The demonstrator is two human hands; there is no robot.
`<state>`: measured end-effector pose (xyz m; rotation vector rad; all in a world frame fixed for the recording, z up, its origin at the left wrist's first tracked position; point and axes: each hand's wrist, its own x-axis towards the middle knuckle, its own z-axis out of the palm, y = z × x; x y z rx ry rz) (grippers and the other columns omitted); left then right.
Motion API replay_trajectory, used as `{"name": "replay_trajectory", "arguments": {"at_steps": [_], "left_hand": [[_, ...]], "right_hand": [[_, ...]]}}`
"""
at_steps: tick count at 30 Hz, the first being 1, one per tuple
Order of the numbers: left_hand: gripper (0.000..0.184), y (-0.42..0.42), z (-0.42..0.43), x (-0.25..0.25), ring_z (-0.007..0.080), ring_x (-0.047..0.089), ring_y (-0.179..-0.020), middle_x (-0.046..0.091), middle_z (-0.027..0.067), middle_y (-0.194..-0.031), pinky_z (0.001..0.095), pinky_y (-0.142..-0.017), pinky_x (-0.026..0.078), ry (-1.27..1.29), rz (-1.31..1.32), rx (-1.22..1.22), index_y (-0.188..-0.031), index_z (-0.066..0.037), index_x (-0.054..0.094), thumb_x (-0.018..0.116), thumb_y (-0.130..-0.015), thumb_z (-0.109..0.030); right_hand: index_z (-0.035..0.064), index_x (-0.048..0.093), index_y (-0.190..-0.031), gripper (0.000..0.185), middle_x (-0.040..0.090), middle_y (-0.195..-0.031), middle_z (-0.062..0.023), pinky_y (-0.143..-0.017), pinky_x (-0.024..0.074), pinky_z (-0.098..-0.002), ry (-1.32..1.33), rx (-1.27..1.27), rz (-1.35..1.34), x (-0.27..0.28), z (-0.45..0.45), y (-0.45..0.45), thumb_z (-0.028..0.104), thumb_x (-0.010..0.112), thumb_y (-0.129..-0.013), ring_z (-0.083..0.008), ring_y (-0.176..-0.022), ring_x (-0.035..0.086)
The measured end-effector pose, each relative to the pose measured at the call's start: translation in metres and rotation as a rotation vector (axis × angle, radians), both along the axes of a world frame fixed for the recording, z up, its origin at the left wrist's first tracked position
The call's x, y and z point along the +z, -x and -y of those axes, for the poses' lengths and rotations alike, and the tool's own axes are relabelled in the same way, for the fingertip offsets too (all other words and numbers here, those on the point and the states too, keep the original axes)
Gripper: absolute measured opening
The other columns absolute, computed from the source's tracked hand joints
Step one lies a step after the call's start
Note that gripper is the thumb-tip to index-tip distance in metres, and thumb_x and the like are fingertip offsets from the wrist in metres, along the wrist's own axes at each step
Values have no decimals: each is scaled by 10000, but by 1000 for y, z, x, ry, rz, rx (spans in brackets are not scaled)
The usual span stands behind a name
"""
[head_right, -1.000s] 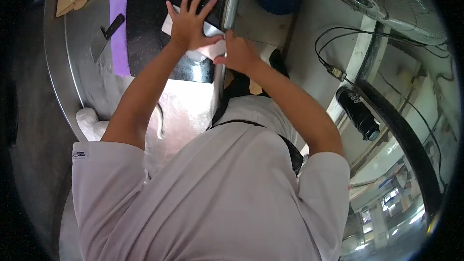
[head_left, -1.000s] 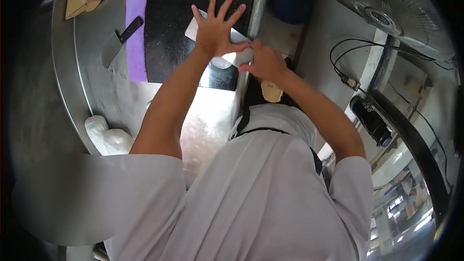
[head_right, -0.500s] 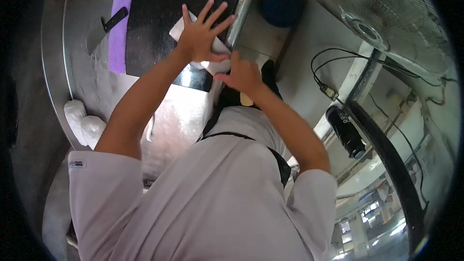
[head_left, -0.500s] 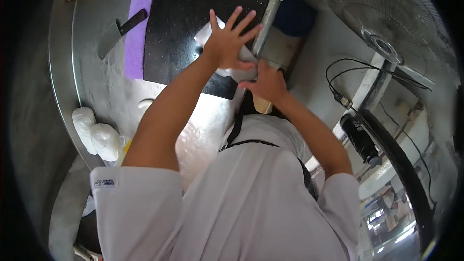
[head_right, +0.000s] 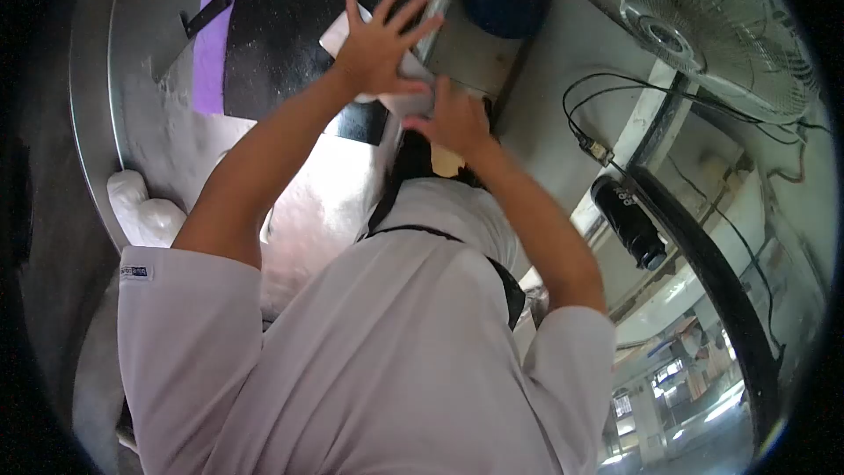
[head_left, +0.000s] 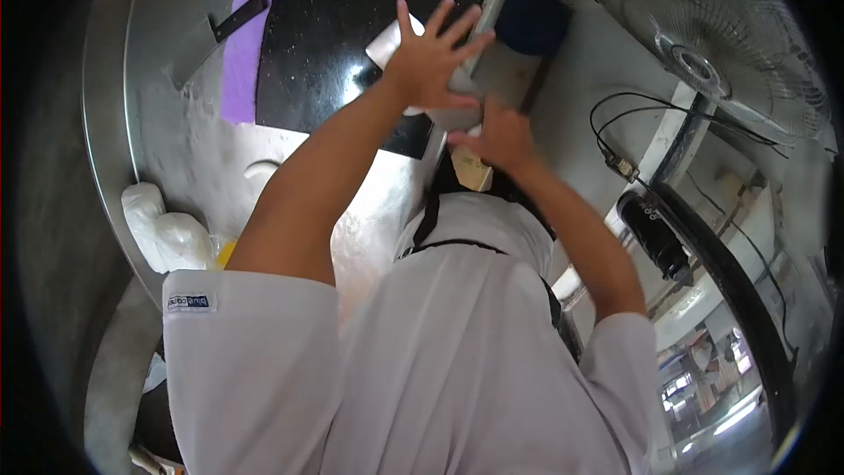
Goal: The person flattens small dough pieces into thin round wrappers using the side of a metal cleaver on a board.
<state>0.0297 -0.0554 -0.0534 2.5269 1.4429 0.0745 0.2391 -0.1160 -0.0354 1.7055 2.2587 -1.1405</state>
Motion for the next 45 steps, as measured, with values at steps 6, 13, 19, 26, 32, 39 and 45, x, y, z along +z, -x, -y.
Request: {"name": "replay_trajectory", "arguments": {"at_steps": [6, 13, 19, 26, 32, 39, 45], "left_hand": [[1133, 26, -11, -7, 385, 133, -1585, 175, 60, -1732, 841, -1111, 106, -117, -44, 230, -1630, -388, 274, 638, -683, -892], [1141, -1, 8, -14, 418, 91, -1587, 147, 84, -1735, 861, -1093, 96, 38, 73, 102, -1630, -380, 284, 655, -676, -884], [1132, 5, -23, 33, 408, 152, -1574, 223, 159, -1703, 764, -1187, 53, -28, -13, 397, -1623, -183, 328, 711, -719, -747], [1148, 0, 4, 30, 499, 59, -1568, 143, 193, -1721, 818, -1134, 37, 126, -72, 259, -1643, -218, 295, 624, -733, -834], [1142, 0, -36, 32, 513, 105, -1556, 167, 167, -1721, 841, -1116, 60, -33, -59, 438, -1641, -250, 294, 645, -721, -828], [1169, 4, 3, 23, 515, 65, -1562, 125, 197, -1724, 843, -1109, 55, 82, -150, 328, -1652, -230, 272, 628, -716, -832], [1134, 1, -31, 21, 515, 112, -1555, 169, 182, -1715, 839, -1113, 69, -51, -70, 445, -1647, -231, 274, 649, -730, -784]], "right_hand": [[-22, 535, -1157, 836, 697, -998, -329, -821, 572, -533, -191, 277, -128, -8, -67, 17, 587, 882, -699, -485, -971, 707], [-23, 527, -1176, 855, 700, -982, -322, -798, 577, -517, -190, 169, -253, -25, -18, -15, 607, 867, -709, -476, -968, 711], [-26, 530, -1175, 874, 712, -881, -279, -806, 582, -523, -172, 395, -115, -3, -105, 0, 632, 856, -702, -468, -908, 720], [-32, 541, -1219, 977, 711, -937, -290, -849, 574, -535, -100, 399, -116, -18, -51, -13, 693, 856, -646, -505, -922, 704], [-21, 552, -1202, 912, 701, -922, -295, -817, 580, -529, -297, 497, -203, -19, -134, -8, 675, 843, -689, -478, -905, 716], [-19, 534, -1152, 881, 687, -910, -294, -790, 551, -546, -77, 502, -136, -6, -83, -4, 639, 865, -670, -487, -943, 683], [-30, 542, -1149, 890, 696, -907, -284, -769, 562, -522, -329, 595, -252, -23, -141, -11, 649, 863, -672, -490, -855, 696]]}}
